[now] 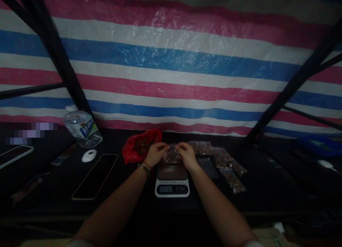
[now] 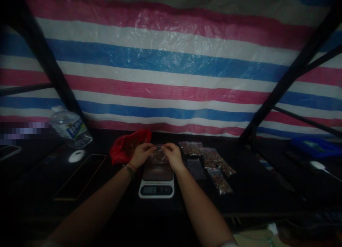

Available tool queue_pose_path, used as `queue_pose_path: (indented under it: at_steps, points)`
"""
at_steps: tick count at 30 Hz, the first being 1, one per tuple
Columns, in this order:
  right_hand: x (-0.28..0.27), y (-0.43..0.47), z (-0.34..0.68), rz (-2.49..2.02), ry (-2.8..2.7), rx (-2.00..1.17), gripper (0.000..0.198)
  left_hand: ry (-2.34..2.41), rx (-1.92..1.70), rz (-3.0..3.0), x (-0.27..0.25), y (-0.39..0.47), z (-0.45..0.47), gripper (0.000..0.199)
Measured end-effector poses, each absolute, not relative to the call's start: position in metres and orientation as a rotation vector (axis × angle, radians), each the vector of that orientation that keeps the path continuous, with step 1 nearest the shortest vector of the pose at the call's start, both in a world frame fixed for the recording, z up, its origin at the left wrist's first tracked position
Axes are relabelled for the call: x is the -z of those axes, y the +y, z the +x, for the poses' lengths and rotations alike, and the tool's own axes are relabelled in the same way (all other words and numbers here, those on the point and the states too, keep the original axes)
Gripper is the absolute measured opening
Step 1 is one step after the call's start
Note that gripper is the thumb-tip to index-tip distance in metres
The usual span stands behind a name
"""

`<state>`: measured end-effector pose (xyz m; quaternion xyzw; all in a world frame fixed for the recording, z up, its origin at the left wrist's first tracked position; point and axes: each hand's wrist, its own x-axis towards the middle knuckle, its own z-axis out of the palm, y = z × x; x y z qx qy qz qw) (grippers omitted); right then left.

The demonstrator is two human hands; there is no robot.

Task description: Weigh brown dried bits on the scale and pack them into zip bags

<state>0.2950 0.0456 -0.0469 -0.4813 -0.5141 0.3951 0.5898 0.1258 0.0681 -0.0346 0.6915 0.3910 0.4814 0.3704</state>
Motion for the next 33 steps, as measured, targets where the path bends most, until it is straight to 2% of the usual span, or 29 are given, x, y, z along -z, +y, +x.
queue_pose_path:
  at_steps: [9, 21, 28, 33]
  points:
    - [0.046, 0.045, 0.297, -1.156, -1.28, -0.898, 0.03, 0.975, -1.218, 1.636, 0.042, 0.074, 0.128, 0.029]
    - [0.041, 0.041, 0.294, -1.158, -1.552, -0.655, 0.016, 0.969, -1.181, 1.825, 0.035, 0.064, 0.132, 0.022]
    - [0.033, 0.039, 0.297, -1.118, -1.49, -0.75, 0.017, 1.0, -1.243, 1.758, 0.033, 0.068, 0.127, 0.024]
    - [0.029, 0.041, 0.305, -1.149, -1.399, -0.702, 0.018, 1.02, -1.249, 1.62, 0.027, 0.068, 0.123, 0.022]
